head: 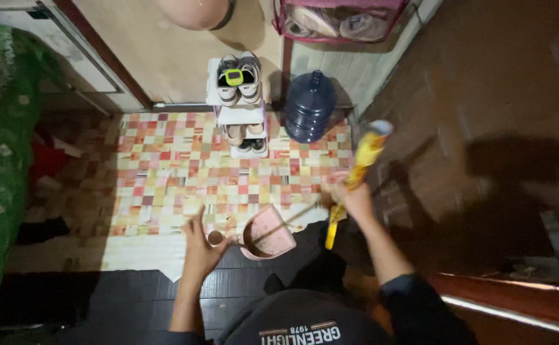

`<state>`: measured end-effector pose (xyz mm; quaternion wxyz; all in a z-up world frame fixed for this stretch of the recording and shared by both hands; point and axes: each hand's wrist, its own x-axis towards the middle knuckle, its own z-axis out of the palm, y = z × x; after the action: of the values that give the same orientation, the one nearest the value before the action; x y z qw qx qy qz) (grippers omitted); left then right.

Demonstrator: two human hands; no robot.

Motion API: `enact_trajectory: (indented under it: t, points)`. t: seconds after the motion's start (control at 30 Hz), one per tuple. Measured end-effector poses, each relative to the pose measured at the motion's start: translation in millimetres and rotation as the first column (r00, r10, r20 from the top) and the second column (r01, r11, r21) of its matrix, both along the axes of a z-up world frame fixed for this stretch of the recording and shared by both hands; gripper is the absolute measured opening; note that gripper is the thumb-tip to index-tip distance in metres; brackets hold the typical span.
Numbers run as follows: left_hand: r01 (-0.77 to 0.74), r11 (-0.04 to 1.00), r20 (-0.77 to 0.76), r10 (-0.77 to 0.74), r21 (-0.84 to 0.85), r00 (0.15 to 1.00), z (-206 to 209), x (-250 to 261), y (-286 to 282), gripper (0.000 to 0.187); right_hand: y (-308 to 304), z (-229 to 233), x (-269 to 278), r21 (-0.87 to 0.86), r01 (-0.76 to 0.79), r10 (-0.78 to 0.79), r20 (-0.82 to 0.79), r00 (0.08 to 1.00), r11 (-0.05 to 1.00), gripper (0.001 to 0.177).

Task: The person assembles a broom and dustpan set by hand. They attach a yellow handle to a broom head, connect multiple handle sections, and attach a plastic dustpan to another handle.

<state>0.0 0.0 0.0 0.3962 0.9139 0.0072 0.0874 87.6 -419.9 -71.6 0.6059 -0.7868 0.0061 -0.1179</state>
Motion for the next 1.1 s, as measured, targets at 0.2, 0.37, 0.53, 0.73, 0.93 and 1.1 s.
enact_trajectory:
  t: [0.2,0.37,0.53,0.73,0.93,1.1]
  points:
    - [0.113,0.984,0.075,-0.104,-0.138,0.992,-49.7,9.0,-15.4,0.053,-55.8,2.5,-23.2,0.012,0.247,-0.244,-0.13,0.961,0.969,0.013]
    - [0.135,0.971,-0.025,-0.143,-0.198,0.989,-34.7,42.9,-12.1,0.047,-54.5,-10.0,-35.5,0.062,0.262,-0.255,-0.105,0.961,0.963,0.011]
    - [0.249,0.962,0.035,-0.247,-0.115,0.969,-51.9,81.7,1.5,0.055,-42.6,-13.7,-35.8,0.0,0.28,-0.279,-0.114,0.954,0.96,0.01]
    - [0.234,0.967,0.112,-0.222,-0.105,0.968,-95.0,128.2,23.5,0.068,-38.9,-6.6,-41.5,-0.022,0.295,-0.294,-0.161,0.942,0.955,0.011]
    - [0.181,0.971,0.197,-0.21,0.157,0.958,-57.2,144.4,15.4,0.085,-43.7,21.8,-48.7,-0.015,0.234,-0.233,-0.159,0.959,0.972,0.013]
    - [0.297,0.947,0.39,-0.32,0.12,0.863,75.1,113.8,-37.0,0.076,-30.6,81.0,-53.7,-0.247,0.204,-0.219,-0.037,0.975,0.947,0.017]
